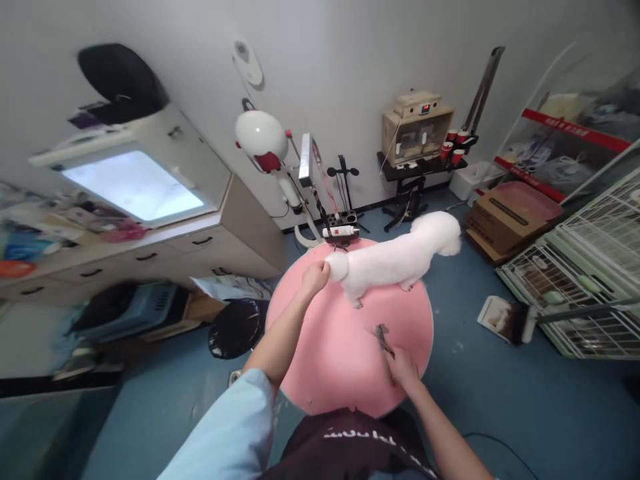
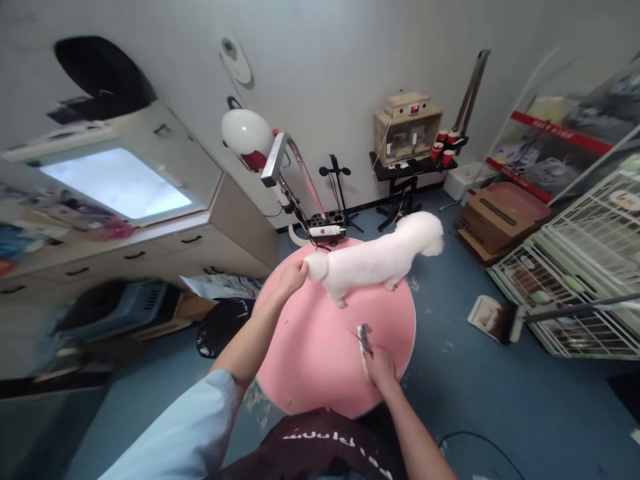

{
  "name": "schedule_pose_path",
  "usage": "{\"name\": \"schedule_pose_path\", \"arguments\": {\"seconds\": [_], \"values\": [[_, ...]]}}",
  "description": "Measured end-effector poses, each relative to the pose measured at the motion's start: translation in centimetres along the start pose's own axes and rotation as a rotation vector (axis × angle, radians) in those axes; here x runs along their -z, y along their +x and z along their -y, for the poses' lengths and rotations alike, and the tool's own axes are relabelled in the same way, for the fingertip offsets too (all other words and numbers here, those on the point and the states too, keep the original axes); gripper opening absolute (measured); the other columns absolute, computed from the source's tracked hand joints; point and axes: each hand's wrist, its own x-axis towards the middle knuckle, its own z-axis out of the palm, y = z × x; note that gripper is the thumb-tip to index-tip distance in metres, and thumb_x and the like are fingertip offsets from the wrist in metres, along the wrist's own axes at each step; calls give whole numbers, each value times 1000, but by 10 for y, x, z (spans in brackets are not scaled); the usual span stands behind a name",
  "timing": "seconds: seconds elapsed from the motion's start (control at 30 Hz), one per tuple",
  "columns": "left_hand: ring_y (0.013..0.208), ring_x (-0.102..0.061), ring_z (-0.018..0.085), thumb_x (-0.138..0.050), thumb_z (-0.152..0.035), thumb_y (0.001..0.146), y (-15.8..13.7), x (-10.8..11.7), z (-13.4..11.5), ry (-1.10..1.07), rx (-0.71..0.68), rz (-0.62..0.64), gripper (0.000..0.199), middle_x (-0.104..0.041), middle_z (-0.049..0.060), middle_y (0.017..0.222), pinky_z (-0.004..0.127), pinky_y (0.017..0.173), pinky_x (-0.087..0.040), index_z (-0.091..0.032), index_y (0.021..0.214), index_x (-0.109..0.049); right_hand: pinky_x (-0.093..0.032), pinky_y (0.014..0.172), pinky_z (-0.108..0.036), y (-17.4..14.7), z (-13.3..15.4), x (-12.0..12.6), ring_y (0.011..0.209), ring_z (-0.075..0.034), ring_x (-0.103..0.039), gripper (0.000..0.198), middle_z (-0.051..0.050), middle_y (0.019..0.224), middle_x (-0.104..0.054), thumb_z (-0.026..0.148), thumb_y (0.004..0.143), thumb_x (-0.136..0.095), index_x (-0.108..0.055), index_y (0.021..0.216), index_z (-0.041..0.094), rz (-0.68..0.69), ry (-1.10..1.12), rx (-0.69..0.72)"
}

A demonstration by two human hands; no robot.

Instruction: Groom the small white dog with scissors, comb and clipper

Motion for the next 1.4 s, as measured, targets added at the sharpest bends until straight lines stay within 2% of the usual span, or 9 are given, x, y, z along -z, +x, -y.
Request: {"name": "schedule_pose_path", "arguments": {"seconds": [0.13,0.23,0.37,0.53,0.7,0.97,1.07,1.2,1.4], "values": [[66,-57,20,-45,-27,88,3,5,-6,73,-52,34,30,-64,7,69,27,64,-36,-18,63,-59,-52,70,-37,5,38,-23,78,-25,-69,25,-6,81,-69,40,75,-61,-59,91,20,123,555,107],[63,-53,18,-47,-26,86,2,7,-7,44,-101,43,28,-59,5,65,27,62,-34,-18,60,-55,-56,72,-41,12,88,-48,79,-25,-69,46,-2,81,-66,35,58,-76,-51,94,23,212,929,213],[58,-47,15,-43,-26,85,6,9,-6,-34,-99,102,31,-50,1,58,27,58,-30,-19,54,-43,-57,75,-39,25,152,-66,83,-23,-69,42,-2,84,-66,32,59,-74,-48,91,24,175,1041,307],[52,-36,11,-39,-28,83,15,12,-4,-114,-100,182,27,-39,-2,54,25,52,-25,-20,56,-38,-57,78,-34,47,194,-70,86,-18,-67,35,-2,90,-65,28,64,-71,-48,89,23,15,1116,426],[50,-31,9,-40,-31,78,28,15,3,-210,-109,261,24,-36,-3,53,24,48,-22,-20,58,-36,-57,80,-35,69,213,-82,87,-18,-67,33,-3,92,-66,25,64,-70,-49,89,23,-51,1180,395],[47,-26,8,-40,-34,76,48,15,4,-250,-132,353,25,-30,-4,50,23,46,-17,-21,56,-33,-57,82,-35,82,228,-97,89,-19,-68,36,-1,91,-68,25,65,-72,-48,91,24,-101,1262,381],[46,-26,7,-40,-33,77,48,15,2,-251,-128,367,25,-31,-4,49,23,46,-18,-20,56,-33,-58,80,-36,85,228,-97,87,-19,-69,33,-1,86,-67,27,67,-69,-45,90,24,-101,1287,362],[46,-28,8,-39,-32,77,46,15,-2,-230,-122,376,24,-33,-4,49,23,46,-19,-20,56,-36,-57,78,-35,86,225,-94,88,-19,-69,37,-2,91,-68,25,63,-71,-46,90,24,-85,1289,373],[49,-30,9,-40,-29,78,41,18,-10,-206,-148,362,24,-33,-3,52,23,48,-23,-20,56,-35,-58,75,-35,80,213,-84,83,-19,-69,39,0,84,-68,26,61,-72,-46,90,24,-44,1278,377]]}}
